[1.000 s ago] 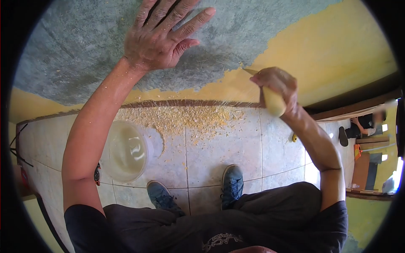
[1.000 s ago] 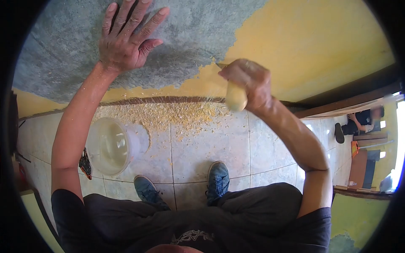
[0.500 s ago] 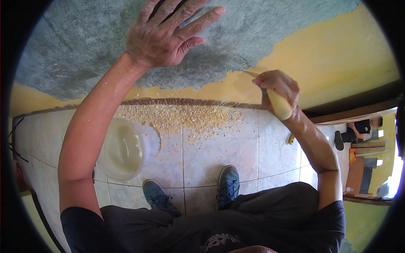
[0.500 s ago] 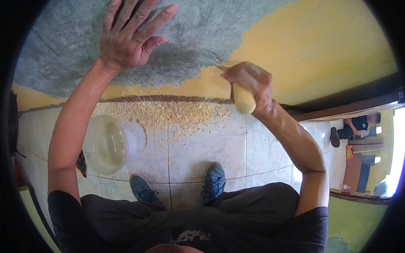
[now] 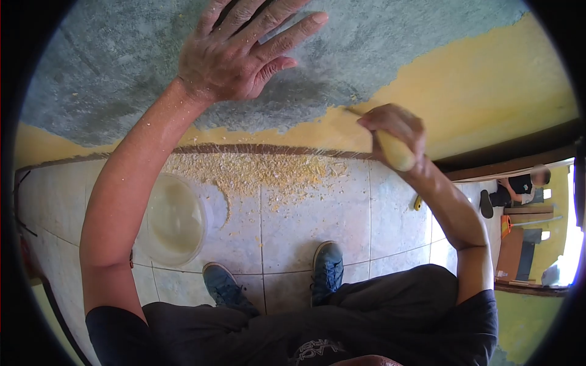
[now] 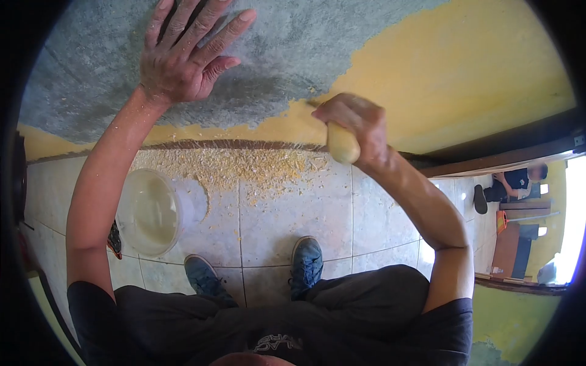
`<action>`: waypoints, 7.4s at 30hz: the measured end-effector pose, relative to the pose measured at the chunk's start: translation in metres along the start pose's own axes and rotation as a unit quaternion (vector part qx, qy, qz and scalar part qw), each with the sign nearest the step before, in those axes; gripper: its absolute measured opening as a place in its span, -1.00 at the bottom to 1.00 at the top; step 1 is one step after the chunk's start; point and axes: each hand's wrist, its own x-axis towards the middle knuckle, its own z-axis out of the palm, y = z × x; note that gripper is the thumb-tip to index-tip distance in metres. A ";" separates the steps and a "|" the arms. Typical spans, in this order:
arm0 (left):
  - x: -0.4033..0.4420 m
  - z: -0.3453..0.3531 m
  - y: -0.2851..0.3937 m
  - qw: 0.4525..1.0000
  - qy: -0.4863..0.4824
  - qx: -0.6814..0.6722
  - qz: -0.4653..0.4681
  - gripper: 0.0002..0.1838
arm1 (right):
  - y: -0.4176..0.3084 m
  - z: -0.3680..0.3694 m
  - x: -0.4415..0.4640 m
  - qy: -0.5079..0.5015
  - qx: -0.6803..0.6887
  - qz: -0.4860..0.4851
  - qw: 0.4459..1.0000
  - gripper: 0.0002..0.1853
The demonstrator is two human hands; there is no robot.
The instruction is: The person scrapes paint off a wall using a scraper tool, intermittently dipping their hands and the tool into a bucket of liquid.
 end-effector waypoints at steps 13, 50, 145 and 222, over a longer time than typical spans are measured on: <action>0.002 0.001 -0.002 1.000 0.029 0.004 -0.001 -0.44 | -0.008 0.002 0.007 -0.021 -0.066 -0.039 0.997 -0.87; 0.001 0.003 -0.003 1.000 0.026 -0.017 -0.007 -0.45 | -0.011 0.009 0.010 -0.013 -0.046 -0.025 0.999 -0.82; -0.002 0.010 -0.001 0.998 0.062 -0.018 -0.003 -0.42 | -0.008 0.033 0.008 -0.013 -0.008 -0.024 1.000 -0.86; -0.001 0.009 0.002 0.998 0.058 0.038 0.011 -0.42 | 0.001 -0.016 -0.003 -0.032 -0.030 -0.003 0.999 -0.85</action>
